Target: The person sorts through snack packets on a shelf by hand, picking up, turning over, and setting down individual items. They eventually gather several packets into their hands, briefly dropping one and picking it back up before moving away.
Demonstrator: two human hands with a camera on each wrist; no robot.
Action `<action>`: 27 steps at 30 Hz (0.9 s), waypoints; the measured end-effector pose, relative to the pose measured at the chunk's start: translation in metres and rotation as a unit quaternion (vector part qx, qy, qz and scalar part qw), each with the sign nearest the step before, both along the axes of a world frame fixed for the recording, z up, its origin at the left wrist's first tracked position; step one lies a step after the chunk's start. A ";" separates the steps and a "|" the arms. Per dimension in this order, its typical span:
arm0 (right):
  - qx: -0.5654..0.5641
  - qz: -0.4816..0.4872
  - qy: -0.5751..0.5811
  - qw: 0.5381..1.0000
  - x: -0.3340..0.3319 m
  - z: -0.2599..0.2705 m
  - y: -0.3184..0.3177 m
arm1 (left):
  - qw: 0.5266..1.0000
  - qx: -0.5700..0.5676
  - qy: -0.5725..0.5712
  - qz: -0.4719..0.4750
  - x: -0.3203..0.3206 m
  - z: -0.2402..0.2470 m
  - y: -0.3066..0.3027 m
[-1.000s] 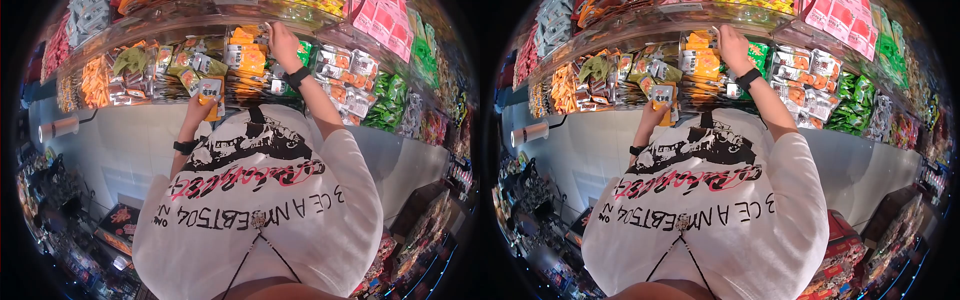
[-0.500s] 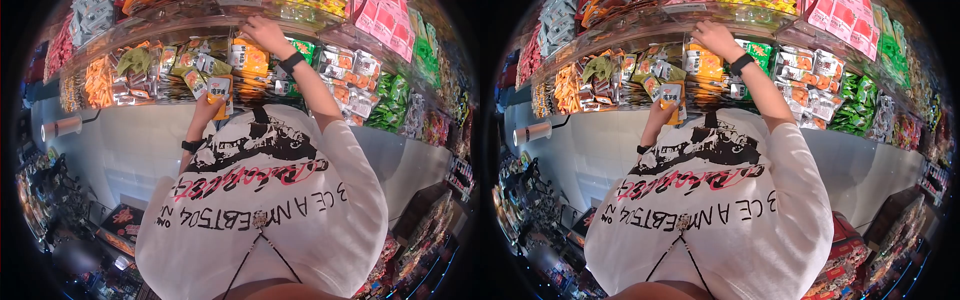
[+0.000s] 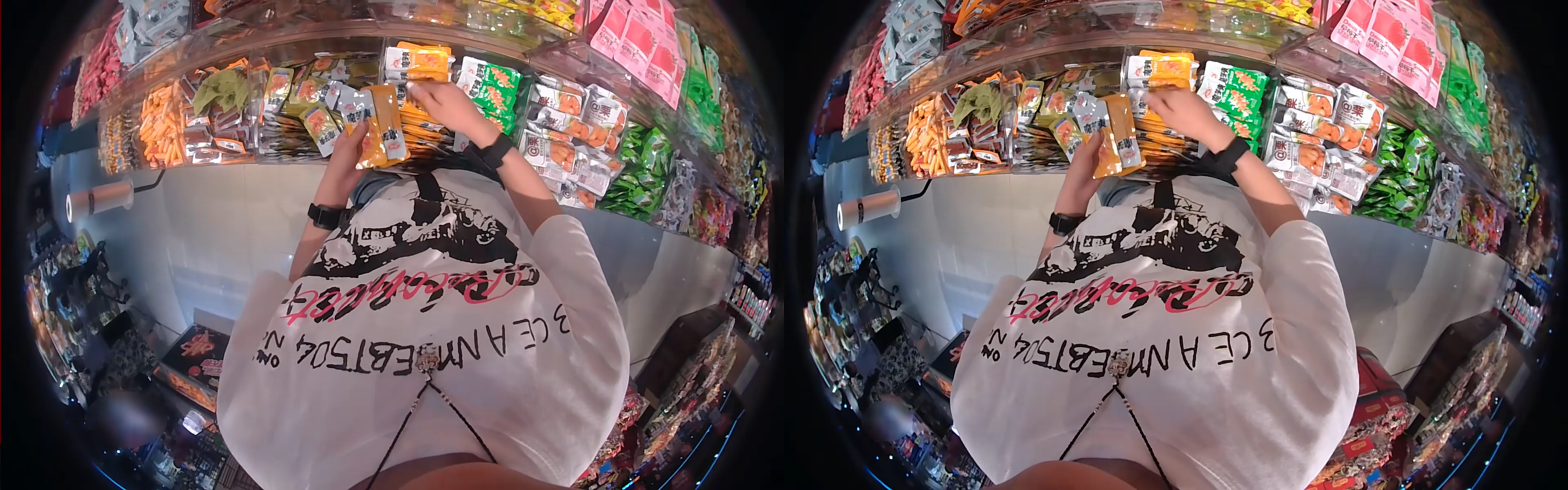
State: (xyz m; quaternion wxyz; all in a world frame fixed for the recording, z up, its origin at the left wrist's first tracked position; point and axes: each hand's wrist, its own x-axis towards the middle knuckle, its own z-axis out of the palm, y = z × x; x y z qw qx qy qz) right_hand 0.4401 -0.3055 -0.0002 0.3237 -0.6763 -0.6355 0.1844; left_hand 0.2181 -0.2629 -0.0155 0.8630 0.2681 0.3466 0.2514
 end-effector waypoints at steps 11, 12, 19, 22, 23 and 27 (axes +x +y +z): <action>-0.205 0.066 0.288 0.933 0.016 -0.006 -0.018 | 0.999 0.035 -0.034 0.016 0.052 -0.008 0.019; -0.185 0.043 0.282 0.940 0.021 -0.007 -0.018 | 0.999 0.030 -0.029 0.030 0.053 -0.005 0.017; -0.178 -0.107 0.268 0.941 0.062 0.027 -0.019 | 0.998 0.002 0.001 0.055 0.023 -0.030 0.019; -0.163 -0.117 0.201 0.959 0.072 0.045 -0.004 | 0.998 0.005 0.023 0.053 0.014 -0.036 0.018; -0.160 -0.117 0.203 0.959 0.072 0.041 0.006 | 0.998 -0.005 0.023 0.057 0.012 -0.037 0.018; -0.216 -0.075 0.315 0.921 0.050 0.011 0.060 | 0.998 -0.016 0.021 0.064 0.012 -0.036 0.017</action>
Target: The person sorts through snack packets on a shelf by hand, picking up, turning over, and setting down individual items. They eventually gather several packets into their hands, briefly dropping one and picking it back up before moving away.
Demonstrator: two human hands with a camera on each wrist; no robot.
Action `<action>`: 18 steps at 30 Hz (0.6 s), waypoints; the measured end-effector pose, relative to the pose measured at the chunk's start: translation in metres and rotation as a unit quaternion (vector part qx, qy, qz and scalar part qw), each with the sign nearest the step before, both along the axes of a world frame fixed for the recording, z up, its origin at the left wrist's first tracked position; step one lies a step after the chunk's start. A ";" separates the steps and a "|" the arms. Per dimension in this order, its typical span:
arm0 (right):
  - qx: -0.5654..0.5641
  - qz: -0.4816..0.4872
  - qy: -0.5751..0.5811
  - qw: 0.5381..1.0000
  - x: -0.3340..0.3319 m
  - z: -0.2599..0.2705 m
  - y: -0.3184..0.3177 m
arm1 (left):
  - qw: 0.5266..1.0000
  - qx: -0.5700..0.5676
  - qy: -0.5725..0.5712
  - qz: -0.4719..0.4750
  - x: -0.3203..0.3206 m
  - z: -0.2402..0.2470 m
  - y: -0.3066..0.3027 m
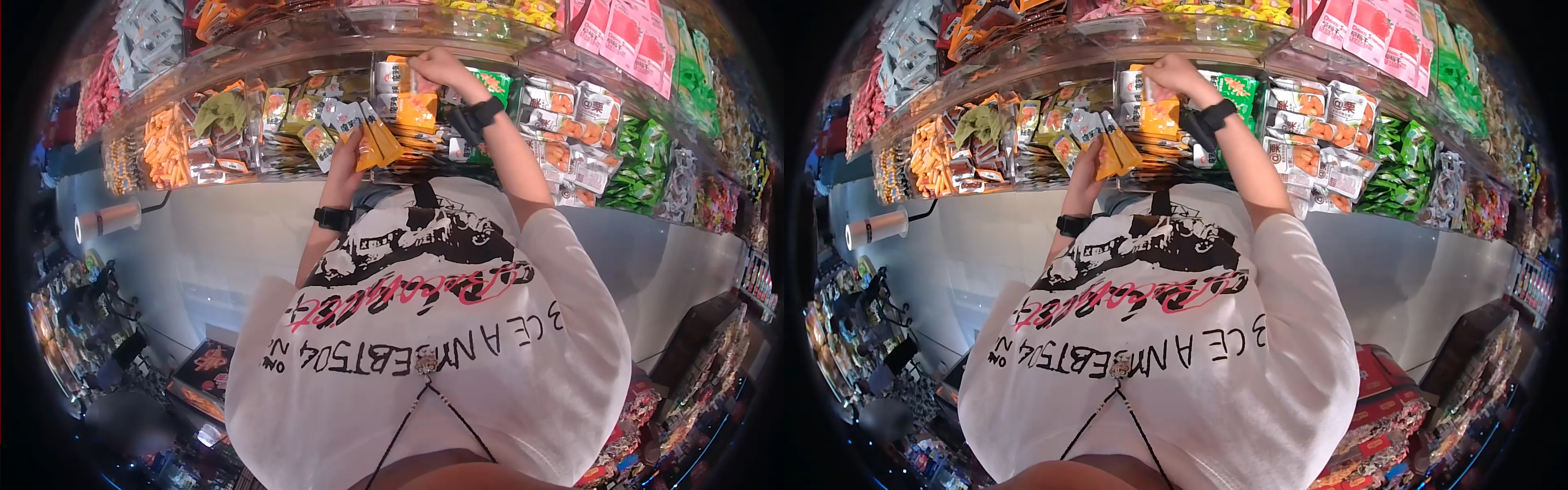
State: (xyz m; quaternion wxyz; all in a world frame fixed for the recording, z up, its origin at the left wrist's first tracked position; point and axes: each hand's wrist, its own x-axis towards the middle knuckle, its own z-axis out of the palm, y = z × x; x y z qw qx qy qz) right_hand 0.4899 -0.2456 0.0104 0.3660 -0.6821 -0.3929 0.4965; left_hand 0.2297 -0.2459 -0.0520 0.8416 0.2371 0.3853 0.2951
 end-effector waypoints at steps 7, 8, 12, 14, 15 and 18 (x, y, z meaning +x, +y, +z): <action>0.179 0.039 -0.291 0.939 -0.018 -0.040 -0.003 | 1.000 -0.009 -0.011 0.020 -0.011 0.002 0.000; 0.291 0.043 -0.426 0.855 -0.017 -0.053 -0.011 | 1.000 -0.011 -0.011 0.022 -0.013 0.000 0.000; 0.272 0.147 -0.512 0.802 -0.017 -0.076 -0.037 | 0.999 -0.038 -0.025 0.001 -0.012 -0.005 0.001; 0.243 0.170 -0.483 0.824 -0.020 -0.075 -0.038 | 0.999 -0.045 -0.028 -0.008 -0.008 -0.004 0.002; 0.264 0.127 -0.447 0.845 -0.023 -0.067 -0.038 | 0.998 -0.042 -0.042 -0.007 -0.004 0.001 0.001; 0.301 0.029 -0.390 0.870 -0.039 -0.028 -0.042 | 0.997 -0.043 -0.064 0.001 0.008 0.017 0.002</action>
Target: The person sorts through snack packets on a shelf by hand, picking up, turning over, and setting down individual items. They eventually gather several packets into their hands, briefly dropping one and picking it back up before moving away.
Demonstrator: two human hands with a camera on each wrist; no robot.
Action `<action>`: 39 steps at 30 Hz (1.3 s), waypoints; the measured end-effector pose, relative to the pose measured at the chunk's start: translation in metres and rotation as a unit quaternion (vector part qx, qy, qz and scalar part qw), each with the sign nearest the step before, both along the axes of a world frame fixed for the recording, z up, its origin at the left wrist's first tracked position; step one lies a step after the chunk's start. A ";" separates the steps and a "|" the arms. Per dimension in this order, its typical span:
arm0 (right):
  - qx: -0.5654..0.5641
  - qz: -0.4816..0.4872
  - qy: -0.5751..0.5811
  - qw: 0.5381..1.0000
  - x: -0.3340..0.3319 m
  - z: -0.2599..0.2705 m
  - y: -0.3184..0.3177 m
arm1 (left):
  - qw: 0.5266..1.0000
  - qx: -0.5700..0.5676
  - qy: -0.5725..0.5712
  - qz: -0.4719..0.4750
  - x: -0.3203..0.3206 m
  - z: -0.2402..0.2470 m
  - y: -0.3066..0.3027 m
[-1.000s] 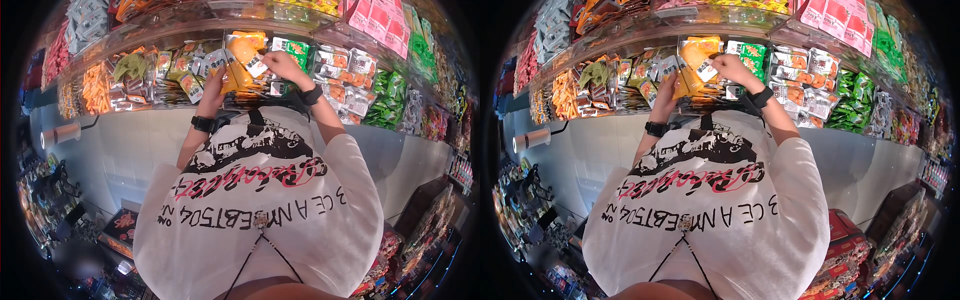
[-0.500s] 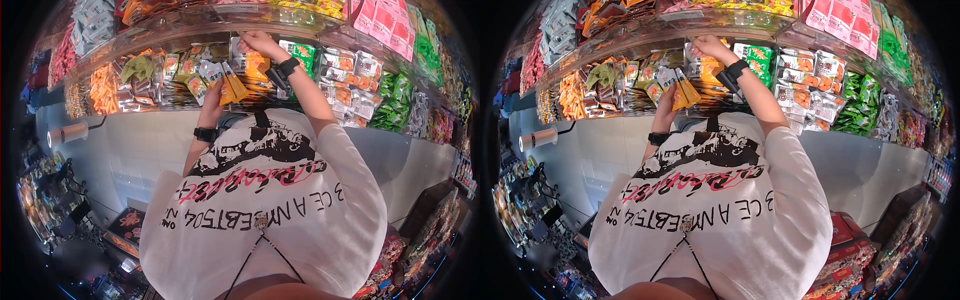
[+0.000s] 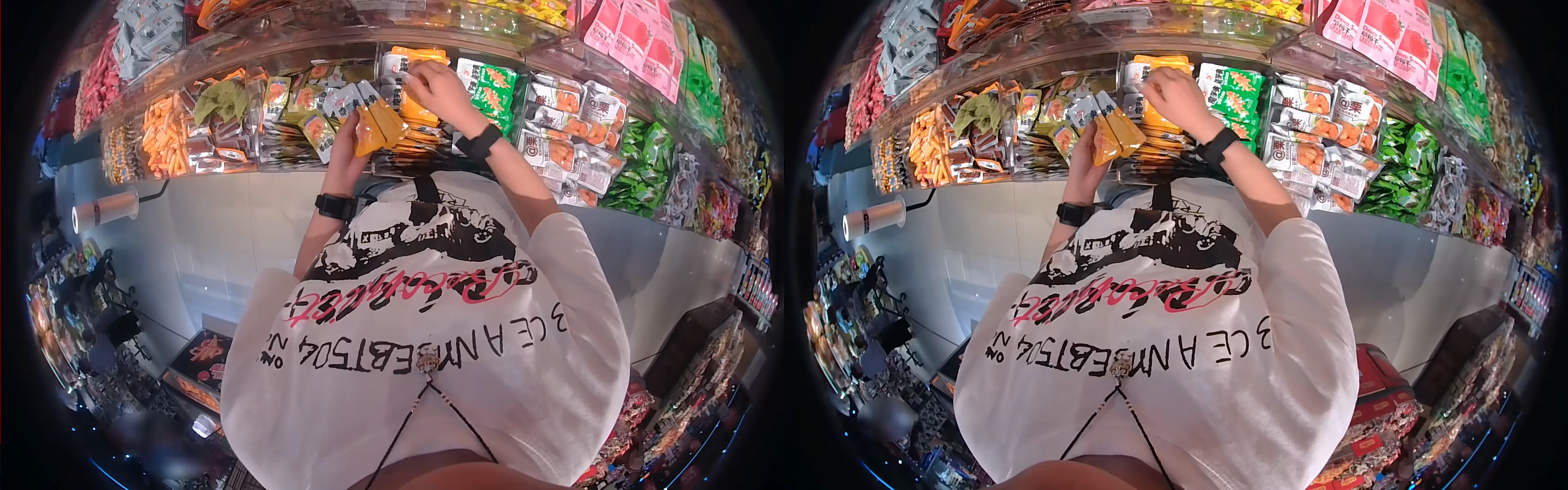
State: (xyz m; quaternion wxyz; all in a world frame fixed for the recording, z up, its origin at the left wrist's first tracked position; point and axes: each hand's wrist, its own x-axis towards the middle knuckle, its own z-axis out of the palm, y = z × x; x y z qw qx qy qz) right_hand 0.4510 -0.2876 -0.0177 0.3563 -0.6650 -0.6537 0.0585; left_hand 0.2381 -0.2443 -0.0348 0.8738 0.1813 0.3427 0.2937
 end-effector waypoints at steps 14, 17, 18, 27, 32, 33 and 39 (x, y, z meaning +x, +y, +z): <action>0.065 -0.060 0.053 0.995 0.017 0.007 -0.019 | 0.996 0.082 -0.012 0.028 0.016 -0.002 0.012; 0.123 -0.044 -0.107 0.986 0.036 0.000 -0.013 | 0.998 0.057 -0.033 0.011 0.009 -0.006 0.012; 0.156 -0.027 -0.177 0.972 0.041 -0.011 -0.010 | 0.998 0.056 -0.032 0.011 0.009 -0.006 0.011; 0.111 -0.001 -0.098 0.989 0.028 -0.018 -0.017 | 0.979 -0.042 -0.200 0.019 0.014 0.022 0.005; -0.202 0.036 0.068 0.976 -0.004 0.026 -0.025 | 0.997 0.062 0.031 0.026 0.033 0.011 0.011; -0.248 0.089 0.082 0.961 -0.006 0.025 -0.024 | 0.998 0.055 0.020 0.033 0.040 0.011 0.011; -0.288 0.070 0.433 0.851 0.009 0.005 -0.022 | 0.992 0.106 0.026 0.062 0.044 0.009 0.012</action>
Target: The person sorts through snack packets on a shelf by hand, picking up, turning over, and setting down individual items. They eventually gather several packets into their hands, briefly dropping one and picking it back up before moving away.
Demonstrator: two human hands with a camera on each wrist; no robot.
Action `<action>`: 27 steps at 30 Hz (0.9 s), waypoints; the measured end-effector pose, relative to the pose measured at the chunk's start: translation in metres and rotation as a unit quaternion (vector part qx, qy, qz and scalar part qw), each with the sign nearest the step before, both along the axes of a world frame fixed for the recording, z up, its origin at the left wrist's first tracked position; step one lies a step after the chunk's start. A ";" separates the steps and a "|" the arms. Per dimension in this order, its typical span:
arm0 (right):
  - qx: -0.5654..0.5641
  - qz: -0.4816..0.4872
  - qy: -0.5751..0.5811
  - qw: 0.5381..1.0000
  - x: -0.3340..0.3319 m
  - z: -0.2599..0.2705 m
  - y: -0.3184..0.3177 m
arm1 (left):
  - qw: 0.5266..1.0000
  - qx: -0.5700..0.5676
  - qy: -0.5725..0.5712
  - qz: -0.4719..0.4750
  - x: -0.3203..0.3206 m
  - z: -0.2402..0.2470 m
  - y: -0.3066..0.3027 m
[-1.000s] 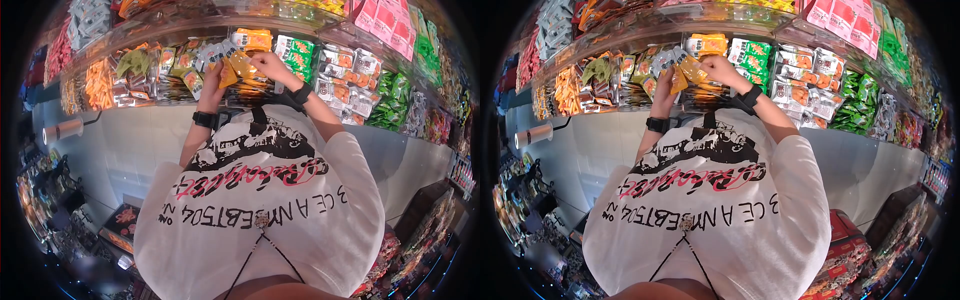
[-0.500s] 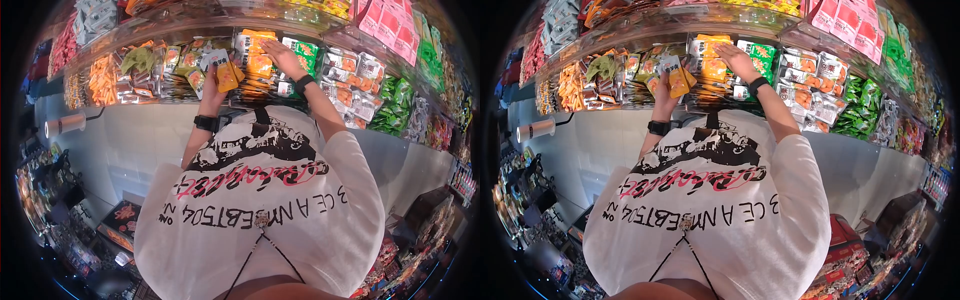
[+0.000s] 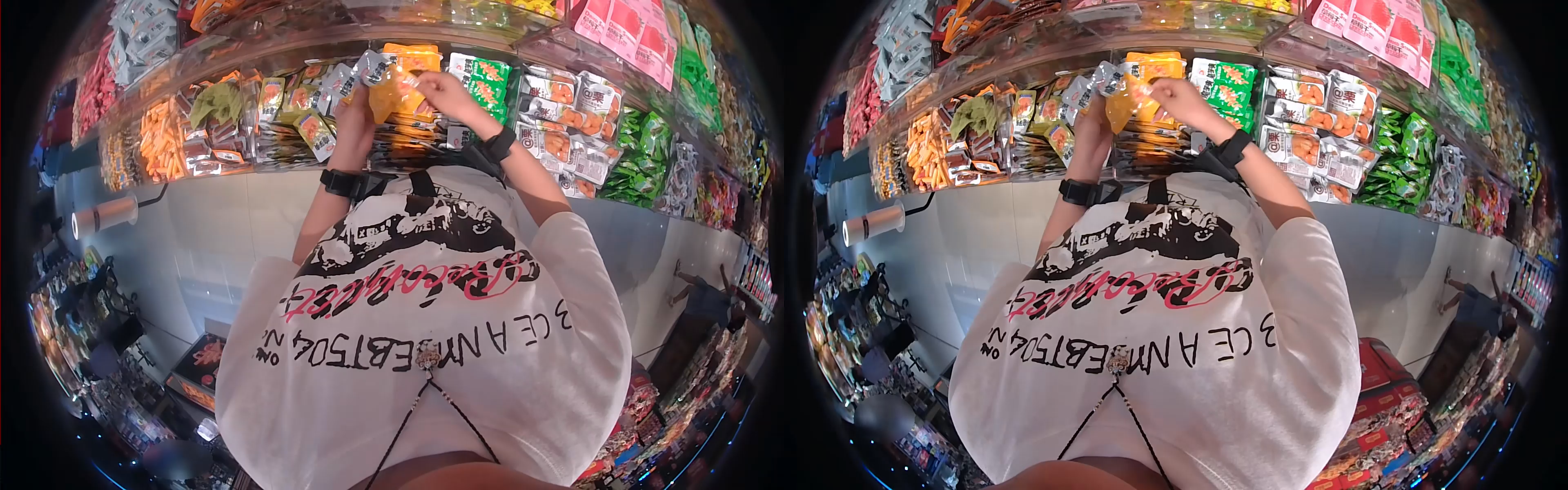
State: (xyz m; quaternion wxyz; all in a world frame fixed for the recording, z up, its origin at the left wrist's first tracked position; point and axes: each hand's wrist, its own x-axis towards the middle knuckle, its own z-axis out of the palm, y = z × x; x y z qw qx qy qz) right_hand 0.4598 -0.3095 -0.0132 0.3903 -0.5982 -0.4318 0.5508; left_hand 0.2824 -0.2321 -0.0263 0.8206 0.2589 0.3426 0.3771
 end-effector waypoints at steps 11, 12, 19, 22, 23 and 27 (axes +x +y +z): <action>-0.007 -0.016 -0.366 0.931 0.031 -0.039 0.029 | 0.995 -0.085 0.035 -0.042 -0.027 -0.008 -0.004; 0.024 -0.020 -0.474 0.880 0.027 -0.034 0.028 | 0.995 -0.059 0.056 -0.059 -0.026 -0.002 -0.008; 0.096 -0.107 -0.268 0.953 0.002 0.013 0.007 | 0.996 -0.086 0.025 -0.029 -0.005 0.001 -0.002; -0.054 -0.081 0.006 0.995 -0.003 0.019 -0.001 | 0.996 -0.069 -0.024 -0.057 0.015 0.015 -0.006; -0.022 -0.092 0.016 0.995 0.000 0.014 0.000 | 0.995 -0.053 -0.047 -0.066 0.022 0.015 -0.004; 0.032 -0.139 0.057 0.988 0.011 0.009 0.008 | 0.992 -0.049 0.075 -0.094 0.026 0.012 0.006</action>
